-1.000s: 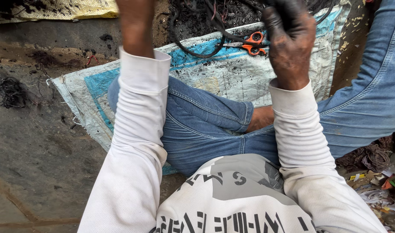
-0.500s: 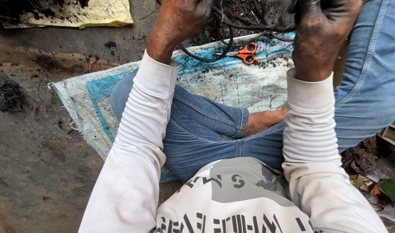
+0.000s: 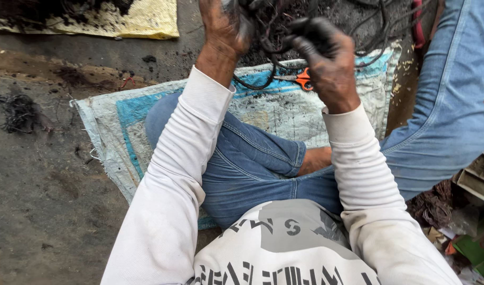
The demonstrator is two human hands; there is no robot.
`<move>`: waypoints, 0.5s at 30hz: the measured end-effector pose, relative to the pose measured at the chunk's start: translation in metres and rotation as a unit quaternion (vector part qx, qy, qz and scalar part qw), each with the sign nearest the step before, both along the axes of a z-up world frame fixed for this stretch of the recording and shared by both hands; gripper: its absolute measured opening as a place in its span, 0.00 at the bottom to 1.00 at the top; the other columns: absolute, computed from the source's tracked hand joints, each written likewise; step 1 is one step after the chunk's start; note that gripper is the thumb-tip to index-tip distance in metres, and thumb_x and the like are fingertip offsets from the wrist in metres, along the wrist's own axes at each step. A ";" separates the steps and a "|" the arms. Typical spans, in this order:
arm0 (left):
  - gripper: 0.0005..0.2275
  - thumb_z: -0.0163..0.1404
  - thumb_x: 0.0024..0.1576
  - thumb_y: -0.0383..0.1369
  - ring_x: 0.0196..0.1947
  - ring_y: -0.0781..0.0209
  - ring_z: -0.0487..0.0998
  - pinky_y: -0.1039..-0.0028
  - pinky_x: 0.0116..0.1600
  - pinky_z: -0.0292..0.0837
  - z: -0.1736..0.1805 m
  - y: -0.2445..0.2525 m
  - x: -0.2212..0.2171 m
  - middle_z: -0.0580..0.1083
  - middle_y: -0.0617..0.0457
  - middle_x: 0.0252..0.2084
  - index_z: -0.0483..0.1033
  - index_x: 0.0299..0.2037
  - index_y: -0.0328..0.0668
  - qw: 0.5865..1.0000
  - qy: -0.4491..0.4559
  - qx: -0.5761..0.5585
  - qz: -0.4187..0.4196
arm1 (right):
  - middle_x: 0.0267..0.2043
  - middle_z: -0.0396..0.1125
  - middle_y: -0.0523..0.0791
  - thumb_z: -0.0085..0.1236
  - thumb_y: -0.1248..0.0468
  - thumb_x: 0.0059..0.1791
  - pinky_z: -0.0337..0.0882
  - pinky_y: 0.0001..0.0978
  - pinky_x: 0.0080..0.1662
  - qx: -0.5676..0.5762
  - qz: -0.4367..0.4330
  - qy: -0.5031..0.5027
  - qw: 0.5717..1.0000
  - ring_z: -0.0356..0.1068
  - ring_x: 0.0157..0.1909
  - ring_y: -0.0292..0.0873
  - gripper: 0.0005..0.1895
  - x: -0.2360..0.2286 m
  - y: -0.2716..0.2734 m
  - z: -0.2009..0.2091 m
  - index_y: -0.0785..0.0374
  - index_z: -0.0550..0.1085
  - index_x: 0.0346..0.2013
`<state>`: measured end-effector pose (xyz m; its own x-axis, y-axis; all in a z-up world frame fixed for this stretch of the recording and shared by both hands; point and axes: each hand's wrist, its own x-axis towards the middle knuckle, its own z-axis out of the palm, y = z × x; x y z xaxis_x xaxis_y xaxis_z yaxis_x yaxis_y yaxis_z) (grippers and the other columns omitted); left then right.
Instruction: The person sits cross-legged on a mat and manually strips the black insulation from a bundle of wires. They pull the insulation off by hand, separating the copper strands, and place the stripped pieces onto a pile on the floor.
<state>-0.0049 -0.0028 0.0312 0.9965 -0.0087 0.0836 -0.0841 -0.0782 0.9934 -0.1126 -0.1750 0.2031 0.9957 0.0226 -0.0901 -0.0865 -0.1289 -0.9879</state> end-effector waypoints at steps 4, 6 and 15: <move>0.05 0.46 0.70 0.31 0.39 0.61 0.78 0.67 0.45 0.76 0.027 -0.006 0.001 0.76 0.52 0.39 0.75 0.47 0.40 0.997 0.007 -0.076 0.015 | 0.48 0.74 0.51 0.54 0.72 0.60 0.83 0.38 0.55 0.051 -0.088 -0.065 0.993 0.77 0.48 0.43 0.12 0.005 -0.021 -0.006 0.67 0.68 0.59; 0.06 0.47 0.70 0.31 0.41 0.61 0.78 0.66 0.48 0.77 0.043 -0.007 0.000 0.76 0.52 0.41 0.75 0.48 0.40 0.994 -0.002 -0.110 -0.001 | 0.55 0.74 0.52 0.56 0.71 0.65 0.82 0.37 0.57 0.013 -0.119 -0.141 0.983 0.78 0.51 0.44 0.17 0.005 -0.034 -0.009 0.65 0.61 0.67; 0.06 0.47 0.71 0.29 0.44 0.64 0.81 0.71 0.51 0.84 0.107 -0.006 0.003 0.80 0.53 0.46 0.76 0.52 0.42 0.968 -0.134 -0.085 -0.196 | 0.59 0.67 0.52 0.58 0.71 0.64 0.79 0.35 0.58 -0.119 -0.224 -0.270 0.929 0.73 0.53 0.45 0.17 0.003 -0.106 0.055 0.66 0.64 0.66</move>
<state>-0.0023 -0.0092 0.1379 0.8615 -0.3450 0.3725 -0.3312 0.1743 0.9273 -0.1094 -0.2815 0.2576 0.8020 -0.3620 0.4751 0.3146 -0.4201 -0.8512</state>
